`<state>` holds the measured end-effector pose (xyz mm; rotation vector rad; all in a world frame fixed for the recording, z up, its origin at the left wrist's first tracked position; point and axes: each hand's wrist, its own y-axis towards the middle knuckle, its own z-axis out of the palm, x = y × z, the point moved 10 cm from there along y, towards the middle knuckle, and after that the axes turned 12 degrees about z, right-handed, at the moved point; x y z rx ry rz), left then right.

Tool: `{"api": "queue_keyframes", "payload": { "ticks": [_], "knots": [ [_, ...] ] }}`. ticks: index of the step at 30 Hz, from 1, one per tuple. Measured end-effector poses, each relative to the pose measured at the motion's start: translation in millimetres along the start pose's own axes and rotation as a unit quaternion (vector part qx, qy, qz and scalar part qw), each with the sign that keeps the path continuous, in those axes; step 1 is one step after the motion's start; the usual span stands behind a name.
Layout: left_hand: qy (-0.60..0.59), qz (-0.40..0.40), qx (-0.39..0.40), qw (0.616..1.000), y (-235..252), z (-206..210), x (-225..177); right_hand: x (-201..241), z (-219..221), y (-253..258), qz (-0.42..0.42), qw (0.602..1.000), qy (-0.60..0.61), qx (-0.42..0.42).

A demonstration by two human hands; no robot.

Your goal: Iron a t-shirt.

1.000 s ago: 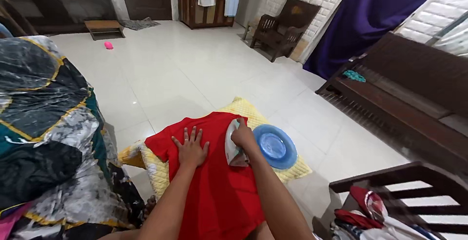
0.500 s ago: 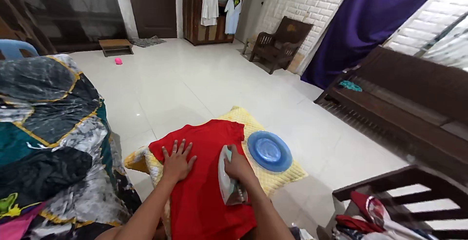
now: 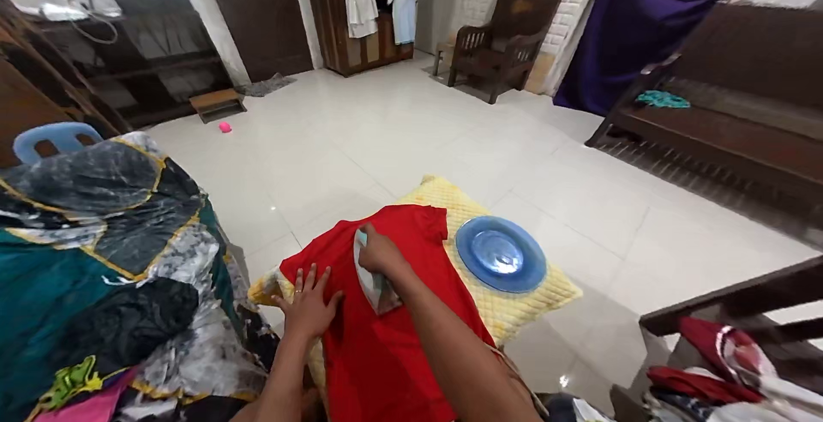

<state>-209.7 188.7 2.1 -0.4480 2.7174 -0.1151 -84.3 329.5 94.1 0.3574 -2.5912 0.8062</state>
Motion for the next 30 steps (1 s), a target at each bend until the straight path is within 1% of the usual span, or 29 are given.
{"api": "queue_keyframes", "payload": {
  "ticks": [2,4,7,9,10,12,13,15,17,19,23,25,28,30],
  "knots": [
    [-0.024,-0.009,-0.016,1.0,4,-3,-1,6,-3,18,-0.002,1.0,-0.004,-0.012],
    [-0.046,-0.019,-0.048,0.998,12,-10,7,6,-3,23,0.0,1.0,-0.012,-0.016],
    [-0.081,-0.046,-0.134,0.986,25,-27,33,-5,7,2,0.001,1.0,-0.023,-0.011],
    [-0.111,-0.09,-0.189,0.972,34,-37,58,-13,14,-22,0.008,1.0,-0.026,-0.003],
    [-0.139,-0.119,-0.2,0.963,36,-38,71,-17,20,-33,0.012,1.0,-0.029,0.002],
    [-0.199,-0.166,-0.189,0.947,41,-34,91,-21,29,-50,0.022,0.999,-0.037,0.007],
    [-0.217,-0.174,-0.173,0.945,43,-30,96,-21,31,-54,0.027,0.999,-0.044,0.005],
    [-0.218,-0.172,-0.144,0.95,47,-25,97,-17,34,-54,0.037,0.998,-0.057,-0.005],
    [-0.21,-0.171,-0.131,0.954,47,-27,93,-8,35,-47,0.041,0.997,-0.065,-0.007],
    [-0.222,-0.18,-0.139,0.948,46,-30,95,6,35,-33,0.031,0.997,-0.07,-0.008],
    [-0.268,-0.217,-0.197,0.918,40,-39,106,48,33,3,-0.019,0.997,-0.068,-0.007],
    [-0.258,-0.228,-0.225,0.911,35,-48,107,67,33,23,-0.049,0.996,-0.074,0.002],
    [-0.247,-0.205,-0.267,0.909,32,-63,104,83,35,39,-0.06,0.994,-0.089,0.007],
    [-0.268,-0.185,-0.269,0.906,35,-64,100,83,37,37,-0.05,0.994,-0.094,0.0]
  ]
}}
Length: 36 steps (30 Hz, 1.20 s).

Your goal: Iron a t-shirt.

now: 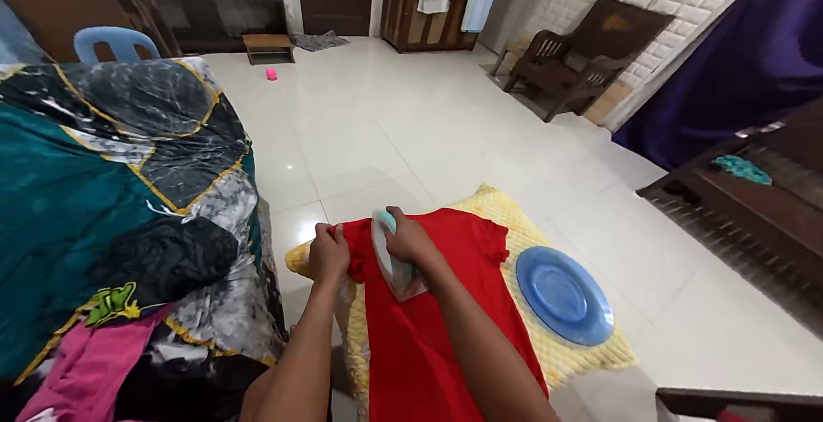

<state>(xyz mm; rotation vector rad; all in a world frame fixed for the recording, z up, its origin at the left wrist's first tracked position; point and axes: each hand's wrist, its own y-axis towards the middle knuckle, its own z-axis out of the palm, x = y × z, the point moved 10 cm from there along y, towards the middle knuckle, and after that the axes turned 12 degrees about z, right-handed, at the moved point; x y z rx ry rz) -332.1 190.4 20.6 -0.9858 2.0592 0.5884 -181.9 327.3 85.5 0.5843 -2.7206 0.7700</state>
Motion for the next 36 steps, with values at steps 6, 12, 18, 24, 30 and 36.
{"api": "queue_keyframes", "payload": {
  "ticks": [6,12,18,24,30,36],
  "knots": [
    [0.036,-0.06,0.136,0.988,-8,10,-2,-19,21,-50,0.051,0.999,0.003,0.001],
    [0.041,-0.043,0.36,0.931,-37,27,1,-24,28,-69,0.075,0.997,0.012,-0.003],
    [0.057,-0.048,0.314,0.947,-23,1,24,-21,27,-69,0.078,0.997,0.011,-0.011],
    [-0.01,0.041,0.164,0.986,-9,-23,-6,-22,31,-75,0.07,0.997,0.013,0.009],
    [0.131,0.093,0.243,0.957,-23,14,-24,-8,28,-61,0.04,0.999,0.008,0.005],
    [0.148,-0.019,0.348,0.926,-20,25,18,20,12,-2,-0.027,0.999,-0.018,0.022]
  ]
}}
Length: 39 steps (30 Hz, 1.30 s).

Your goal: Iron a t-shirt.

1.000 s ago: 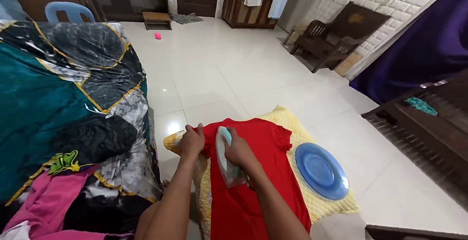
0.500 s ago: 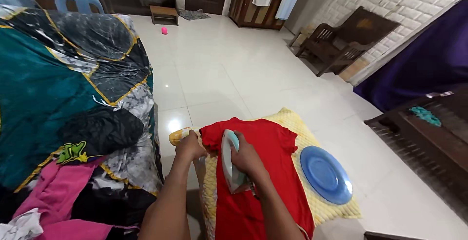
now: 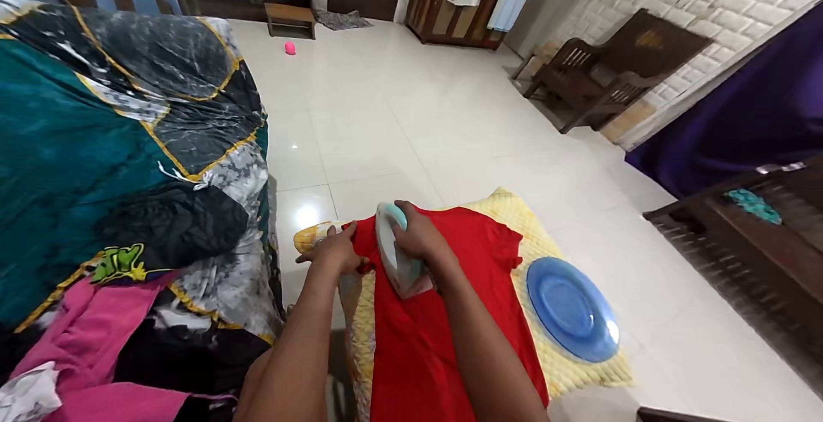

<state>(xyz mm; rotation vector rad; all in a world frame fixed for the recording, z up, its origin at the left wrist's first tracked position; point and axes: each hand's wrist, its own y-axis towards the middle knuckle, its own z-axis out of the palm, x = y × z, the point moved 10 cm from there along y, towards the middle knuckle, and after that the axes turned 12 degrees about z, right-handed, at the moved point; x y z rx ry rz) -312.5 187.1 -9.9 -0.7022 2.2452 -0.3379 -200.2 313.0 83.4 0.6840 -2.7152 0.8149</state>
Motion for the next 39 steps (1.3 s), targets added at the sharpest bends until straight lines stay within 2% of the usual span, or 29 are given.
{"api": "queue_keyframes", "payload": {
  "ticks": [4,11,19,22,25,30,33,35,36,38,39],
  "knots": [
    [-0.028,0.05,0.021,0.998,14,8,12,7,2,9,-0.012,1.0,-0.027,-0.003],
    [-0.045,0.06,0.032,0.997,13,8,7,-22,29,-63,0.021,0.999,-0.026,0.018],
    [-0.069,0.076,0.02,0.994,19,11,12,8,20,-24,-0.028,0.998,-0.044,0.027],
    [-0.084,0.084,0.024,0.993,21,9,14,6,21,-25,-0.031,0.998,-0.038,0.028],
    [-0.104,0.092,0.027,0.99,21,9,15,-16,31,-59,0.006,0.999,-0.028,0.026],
    [-0.104,0.085,0.029,0.991,20,4,15,-67,62,-154,0.119,0.992,-0.024,0.039],
    [-0.092,0.069,0.03,0.993,19,5,16,-90,80,-201,0.155,0.986,-0.04,0.049],
    [-0.065,0.034,0.002,0.997,11,-1,15,-100,87,-221,0.156,0.986,-0.045,0.049],
    [-0.046,0.016,-0.037,0.998,2,-8,9,-104,90,-227,0.153,0.986,-0.043,0.049],
    [-0.013,0.017,-0.152,0.988,-22,-29,-20,-108,91,-232,0.138,0.988,-0.035,0.052],
    [-0.004,0.044,-0.209,0.977,-31,-33,-39,-109,90,-232,0.126,0.99,-0.026,0.055]
  ]
}}
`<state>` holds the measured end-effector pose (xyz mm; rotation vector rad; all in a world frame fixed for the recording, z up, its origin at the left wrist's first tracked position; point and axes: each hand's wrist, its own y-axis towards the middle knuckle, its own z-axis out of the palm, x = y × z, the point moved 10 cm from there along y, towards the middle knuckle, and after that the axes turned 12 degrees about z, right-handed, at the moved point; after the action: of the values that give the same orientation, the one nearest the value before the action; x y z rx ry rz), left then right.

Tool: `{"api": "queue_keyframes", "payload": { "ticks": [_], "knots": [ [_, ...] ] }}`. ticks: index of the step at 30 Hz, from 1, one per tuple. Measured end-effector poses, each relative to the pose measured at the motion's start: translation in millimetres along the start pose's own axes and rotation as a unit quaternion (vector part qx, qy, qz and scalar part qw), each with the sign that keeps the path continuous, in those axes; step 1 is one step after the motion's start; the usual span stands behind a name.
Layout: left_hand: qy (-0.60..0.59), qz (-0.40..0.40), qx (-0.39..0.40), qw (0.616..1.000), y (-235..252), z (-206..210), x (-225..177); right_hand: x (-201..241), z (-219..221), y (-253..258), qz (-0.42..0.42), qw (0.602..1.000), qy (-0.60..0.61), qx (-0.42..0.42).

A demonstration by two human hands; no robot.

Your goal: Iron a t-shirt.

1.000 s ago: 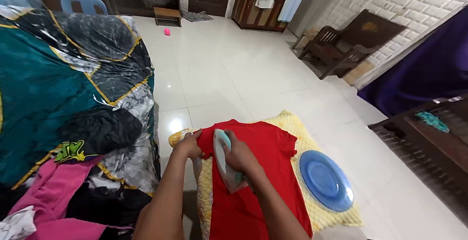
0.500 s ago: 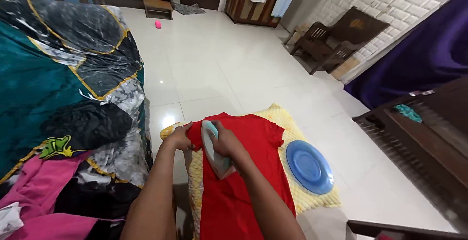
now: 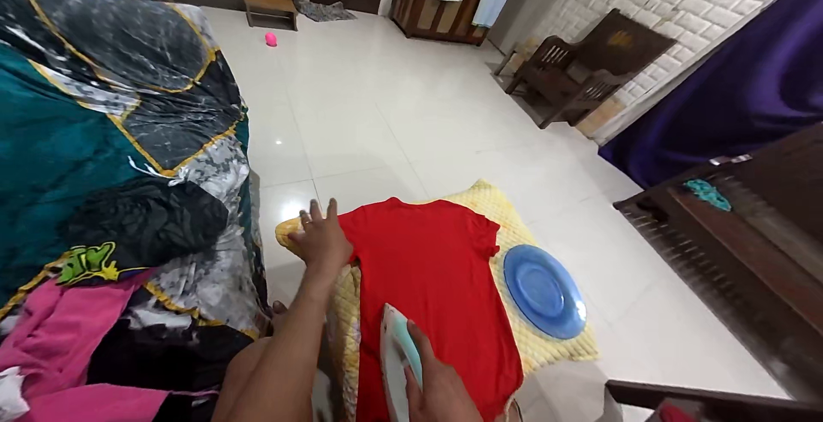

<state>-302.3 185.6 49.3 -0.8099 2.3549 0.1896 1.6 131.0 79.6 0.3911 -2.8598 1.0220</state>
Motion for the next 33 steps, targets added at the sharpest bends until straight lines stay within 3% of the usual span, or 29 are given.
{"api": "queue_keyframes", "payload": {
  "ticks": [2,4,9,12,23,26,33],
  "knots": [
    [-0.015,0.076,-0.058,0.995,-9,9,-37,-4,-7,5,-0.03,0.999,0.037,0.003],
    [-0.026,0.12,-0.047,0.991,-13,42,-60,-11,-24,17,-0.044,0.996,0.073,-0.012],
    [0.092,0.148,0.002,0.985,-7,108,-62,-7,-81,57,0.012,0.986,0.078,-0.148],
    [0.128,0.14,-0.002,0.982,-7,112,-57,-4,-105,98,0.058,0.984,0.065,-0.155],
    [0.146,0.133,0.01,0.98,0,108,-52,41,-190,219,0.032,0.991,0.02,-0.125],
    [0.134,0.131,0.014,0.982,4,103,-46,28,-178,207,0.035,0.988,0.036,-0.144],
    [0.095,0.048,0.018,0.994,22,78,-8,-22,-122,118,0.106,0.981,0.079,-0.141]
  ]
}}
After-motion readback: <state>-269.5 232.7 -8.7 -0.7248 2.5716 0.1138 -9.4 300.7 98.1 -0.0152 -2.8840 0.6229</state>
